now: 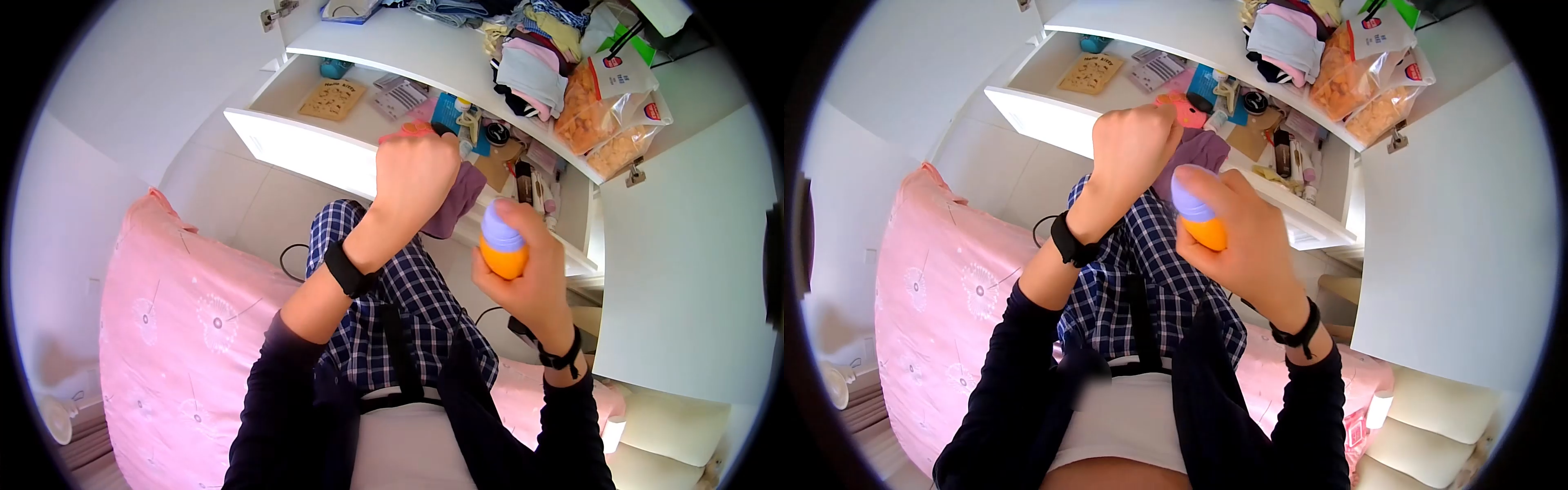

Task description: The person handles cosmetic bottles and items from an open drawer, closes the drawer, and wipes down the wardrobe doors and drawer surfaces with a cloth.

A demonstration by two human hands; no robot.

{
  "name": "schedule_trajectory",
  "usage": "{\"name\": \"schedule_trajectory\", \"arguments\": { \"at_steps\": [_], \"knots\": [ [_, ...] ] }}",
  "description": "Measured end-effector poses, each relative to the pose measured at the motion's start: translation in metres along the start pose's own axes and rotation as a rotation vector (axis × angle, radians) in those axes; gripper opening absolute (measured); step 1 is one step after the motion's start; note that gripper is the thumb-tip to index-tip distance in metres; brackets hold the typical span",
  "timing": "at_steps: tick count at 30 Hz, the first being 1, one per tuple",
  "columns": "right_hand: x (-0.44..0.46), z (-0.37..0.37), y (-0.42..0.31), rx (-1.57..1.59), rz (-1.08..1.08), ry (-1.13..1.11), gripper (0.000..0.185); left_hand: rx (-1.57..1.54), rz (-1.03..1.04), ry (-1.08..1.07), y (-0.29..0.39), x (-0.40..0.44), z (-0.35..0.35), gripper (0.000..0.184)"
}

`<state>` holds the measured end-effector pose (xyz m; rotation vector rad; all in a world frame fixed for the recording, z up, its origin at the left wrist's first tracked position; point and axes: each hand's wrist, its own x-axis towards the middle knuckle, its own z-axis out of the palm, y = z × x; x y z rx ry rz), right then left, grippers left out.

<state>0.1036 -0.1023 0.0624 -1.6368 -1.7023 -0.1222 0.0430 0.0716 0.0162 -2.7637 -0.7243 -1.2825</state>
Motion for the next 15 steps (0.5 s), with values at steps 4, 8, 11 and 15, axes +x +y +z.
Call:
{"name": "schedule_trajectory", "arguments": {
  "at_steps": [4,8,11,15],
  "knots": [
    [0.000,0.020,0.004,-0.044,0.031,0.030,0.056,-0.017,-0.074,-0.042,0.004,-0.006,-0.003,0.023],
    [0.006,0.026,0.002,-0.113,-0.015,0.089,0.053,0.007,-0.113,-0.083,-0.002,-0.011,-0.006,0.021],
    [0.008,0.030,0.002,-0.132,-0.065,0.141,0.053,0.041,-0.152,-0.133,-0.008,-0.013,-0.004,0.020],
    [0.010,0.034,0.007,-0.189,-0.021,0.148,0.052,0.036,-0.153,-0.123,-0.017,-0.015,0.002,0.017]
  ]
}}
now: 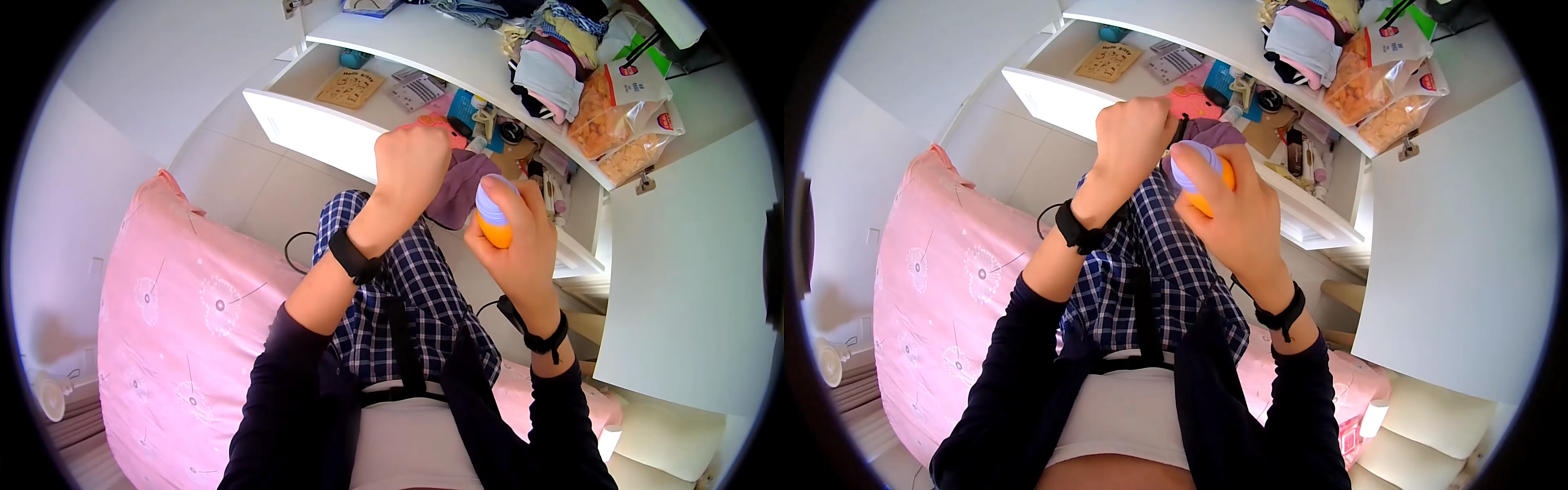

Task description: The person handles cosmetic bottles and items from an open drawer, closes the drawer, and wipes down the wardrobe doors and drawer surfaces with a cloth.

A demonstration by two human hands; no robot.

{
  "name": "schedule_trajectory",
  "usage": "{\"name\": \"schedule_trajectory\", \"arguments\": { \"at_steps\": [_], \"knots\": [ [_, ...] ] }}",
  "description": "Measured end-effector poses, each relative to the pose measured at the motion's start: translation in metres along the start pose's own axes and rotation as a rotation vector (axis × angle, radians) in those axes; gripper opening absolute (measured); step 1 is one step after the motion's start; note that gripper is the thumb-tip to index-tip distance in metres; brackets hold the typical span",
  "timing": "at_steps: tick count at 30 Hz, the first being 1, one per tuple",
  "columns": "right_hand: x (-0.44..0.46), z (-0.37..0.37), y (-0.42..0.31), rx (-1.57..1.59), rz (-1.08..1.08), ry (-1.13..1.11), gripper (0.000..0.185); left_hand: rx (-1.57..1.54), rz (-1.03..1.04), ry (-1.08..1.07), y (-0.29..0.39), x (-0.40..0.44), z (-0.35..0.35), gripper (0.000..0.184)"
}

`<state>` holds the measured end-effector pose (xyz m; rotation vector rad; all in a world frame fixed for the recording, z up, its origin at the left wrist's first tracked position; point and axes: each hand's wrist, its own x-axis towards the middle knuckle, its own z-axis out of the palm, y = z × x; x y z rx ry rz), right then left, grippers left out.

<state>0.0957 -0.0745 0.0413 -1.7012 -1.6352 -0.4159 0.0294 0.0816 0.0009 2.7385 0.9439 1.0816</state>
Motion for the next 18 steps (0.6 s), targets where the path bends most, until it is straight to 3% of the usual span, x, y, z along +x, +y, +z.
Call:
{"name": "schedule_trajectory", "arguments": {
  "at_steps": [6,18],
  "knots": [
    [-0.003,0.002,0.006,-0.006,0.030,-0.080,0.052,0.049,-0.015,-0.011,-0.009,0.001,0.003,0.015],
    [0.001,-0.007,0.000,-0.060,0.061,-0.023,0.055,0.038,-0.036,-0.025,-0.014,-0.001,0.006,0.017]
  ]
}}
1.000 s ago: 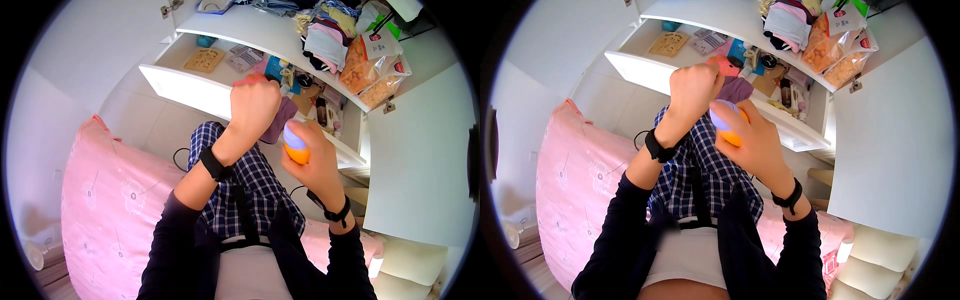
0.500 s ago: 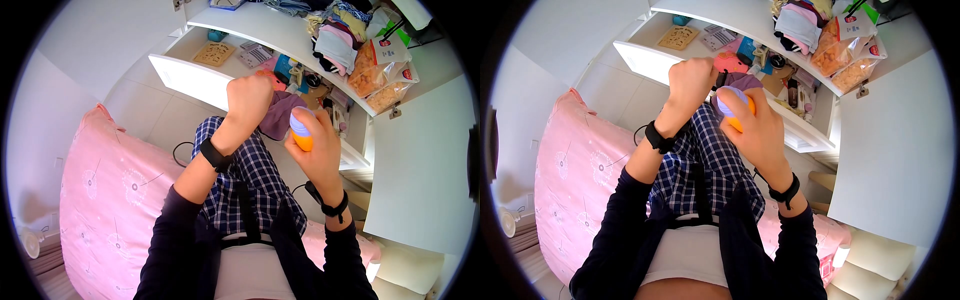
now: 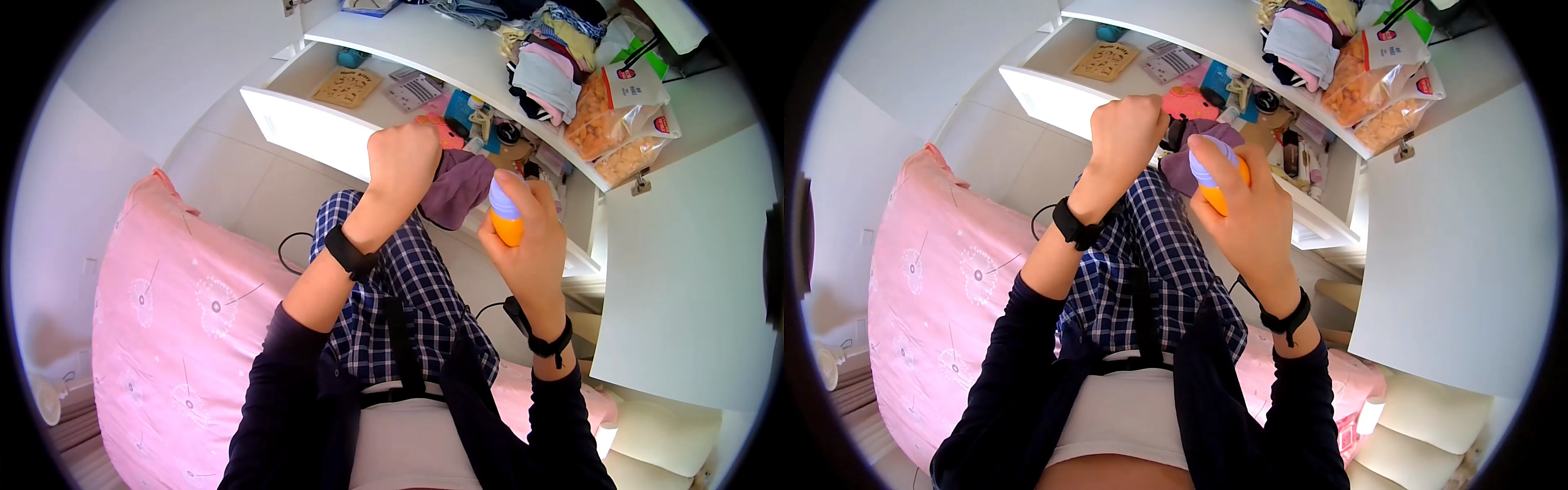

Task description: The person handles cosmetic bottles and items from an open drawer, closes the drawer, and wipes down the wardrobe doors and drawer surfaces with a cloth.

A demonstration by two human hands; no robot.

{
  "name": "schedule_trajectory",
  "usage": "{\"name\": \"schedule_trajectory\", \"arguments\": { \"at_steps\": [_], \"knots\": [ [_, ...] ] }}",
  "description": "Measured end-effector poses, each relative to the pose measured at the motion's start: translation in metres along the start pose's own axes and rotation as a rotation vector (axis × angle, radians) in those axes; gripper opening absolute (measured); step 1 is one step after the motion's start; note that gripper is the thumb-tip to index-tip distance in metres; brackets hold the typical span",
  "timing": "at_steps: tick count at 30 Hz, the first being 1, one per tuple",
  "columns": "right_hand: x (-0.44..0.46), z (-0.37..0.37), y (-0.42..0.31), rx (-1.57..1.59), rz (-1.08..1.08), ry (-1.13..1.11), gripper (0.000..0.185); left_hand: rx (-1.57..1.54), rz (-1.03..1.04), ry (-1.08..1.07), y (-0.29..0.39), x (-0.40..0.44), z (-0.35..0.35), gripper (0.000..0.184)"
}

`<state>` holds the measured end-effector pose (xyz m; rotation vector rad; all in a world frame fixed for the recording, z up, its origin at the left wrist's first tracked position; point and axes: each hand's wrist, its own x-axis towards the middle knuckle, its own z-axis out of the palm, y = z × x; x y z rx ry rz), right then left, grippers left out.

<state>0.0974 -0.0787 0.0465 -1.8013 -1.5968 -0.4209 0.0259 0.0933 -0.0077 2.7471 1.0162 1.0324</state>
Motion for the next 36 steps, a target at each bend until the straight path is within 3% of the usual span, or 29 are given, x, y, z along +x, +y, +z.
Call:
{"name": "schedule_trajectory", "arguments": {
  "at_steps": [21,27,36],
  "knots": [
    [-0.007,-0.009,-0.014,0.213,-0.012,-0.065,0.052,-0.009,0.071,0.121,-0.010,0.006,0.007,0.019],
    [-0.011,0.002,-0.016,0.221,-0.028,-0.174,0.052,-0.012,0.090,0.156,-0.007,0.007,0.007,0.022],
    [-0.015,-0.004,-0.018,0.195,-0.018,-0.167,0.054,-0.004,0.104,0.172,-0.007,0.007,0.011,0.025]
  ]
}}
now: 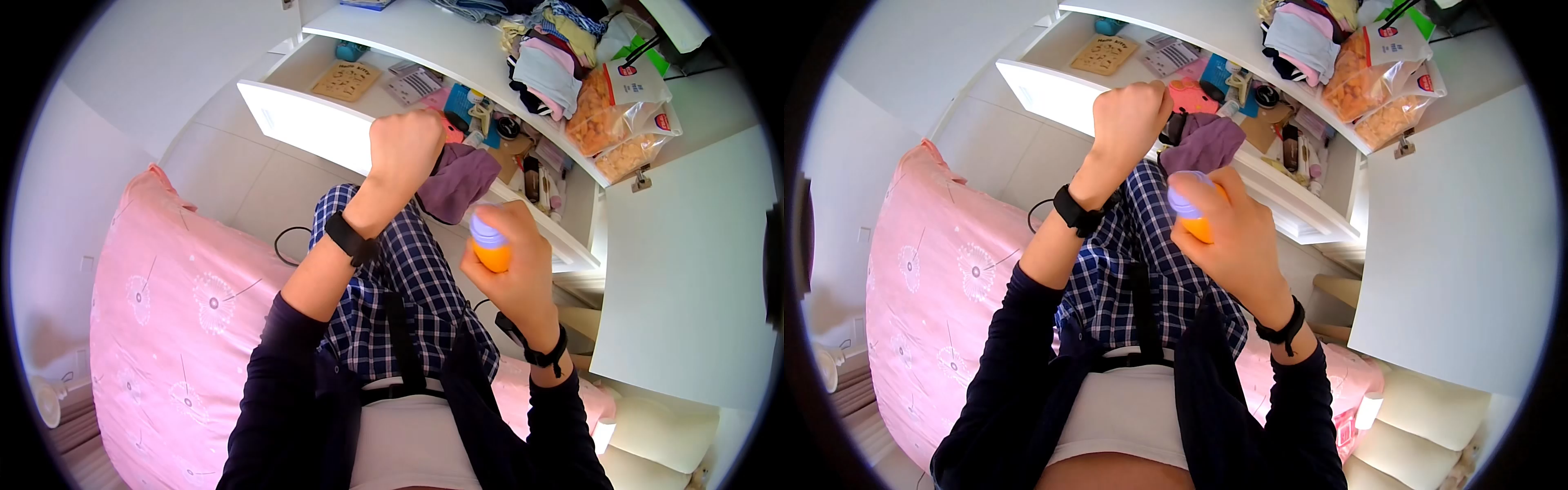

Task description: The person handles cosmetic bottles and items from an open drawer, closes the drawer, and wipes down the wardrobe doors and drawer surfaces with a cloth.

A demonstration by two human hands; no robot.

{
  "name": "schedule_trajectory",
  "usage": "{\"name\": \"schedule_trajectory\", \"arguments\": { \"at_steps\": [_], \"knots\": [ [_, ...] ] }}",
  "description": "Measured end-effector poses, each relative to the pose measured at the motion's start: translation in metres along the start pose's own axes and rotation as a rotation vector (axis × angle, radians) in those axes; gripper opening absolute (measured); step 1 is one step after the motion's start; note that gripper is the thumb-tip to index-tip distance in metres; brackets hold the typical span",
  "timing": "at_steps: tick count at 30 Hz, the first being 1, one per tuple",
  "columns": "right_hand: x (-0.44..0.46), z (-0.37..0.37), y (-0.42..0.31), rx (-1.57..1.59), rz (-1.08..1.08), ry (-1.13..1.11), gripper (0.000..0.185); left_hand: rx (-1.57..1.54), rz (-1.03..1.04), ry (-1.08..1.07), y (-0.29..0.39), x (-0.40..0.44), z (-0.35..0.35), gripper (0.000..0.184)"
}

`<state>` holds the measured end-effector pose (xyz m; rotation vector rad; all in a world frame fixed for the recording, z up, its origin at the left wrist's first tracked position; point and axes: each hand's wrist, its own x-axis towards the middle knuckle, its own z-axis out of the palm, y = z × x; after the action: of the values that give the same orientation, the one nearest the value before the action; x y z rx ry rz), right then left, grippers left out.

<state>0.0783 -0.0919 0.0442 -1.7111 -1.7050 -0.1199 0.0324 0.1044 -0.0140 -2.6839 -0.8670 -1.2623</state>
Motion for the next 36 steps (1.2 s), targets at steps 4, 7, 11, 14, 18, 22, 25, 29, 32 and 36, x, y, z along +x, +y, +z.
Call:
{"name": "schedule_trajectory", "arguments": {
  "at_steps": [4,7,11,14,18,22,25,29,32,36],
  "knots": [
    [-0.002,-0.001,0.007,0.006,-0.018,0.170,0.060,-0.042,-0.016,-0.021,0.002,-0.002,-0.002,0.025],
    [-0.002,-0.001,0.009,0.323,0.159,0.238,0.065,-0.143,-0.016,-0.039,0.010,-0.005,-0.013,0.024],
    [0.003,-0.003,0.001,1.040,0.300,0.022,0.066,-0.264,0.045,-0.044,0.019,-0.006,-0.031,0.022],
    [0.004,0.007,-0.010,1.120,0.203,-0.244,0.060,-0.323,0.154,0.082,0.024,-0.002,-0.036,0.031],
    [0.005,0.018,-0.015,1.111,0.301,-0.350,0.061,-0.361,0.219,0.105,0.033,-0.002,-0.051,0.049],
    [0.004,0.018,-0.006,1.253,0.274,-0.287,0.061,-0.287,0.220,0.095,0.032,-0.006,-0.056,0.056],
    [0.002,0.014,0.003,1.288,0.298,-0.155,0.059,-0.204,0.216,0.037,0.031,-0.008,-0.060,0.061],
    [-0.005,0.007,-0.002,1.316,0.342,-0.261,0.058,-0.209,0.221,0.049,0.032,-0.009,-0.057,0.062],
    [-0.007,0.011,-0.018,1.253,0.383,-0.435,0.059,-0.261,0.244,0.052,0.035,-0.009,-0.055,0.060],
    [-0.013,0.018,0.001,1.372,0.339,-0.272,0.061,-0.286,0.259,0.035,0.035,-0.010,-0.062,0.063]
  ]
}}
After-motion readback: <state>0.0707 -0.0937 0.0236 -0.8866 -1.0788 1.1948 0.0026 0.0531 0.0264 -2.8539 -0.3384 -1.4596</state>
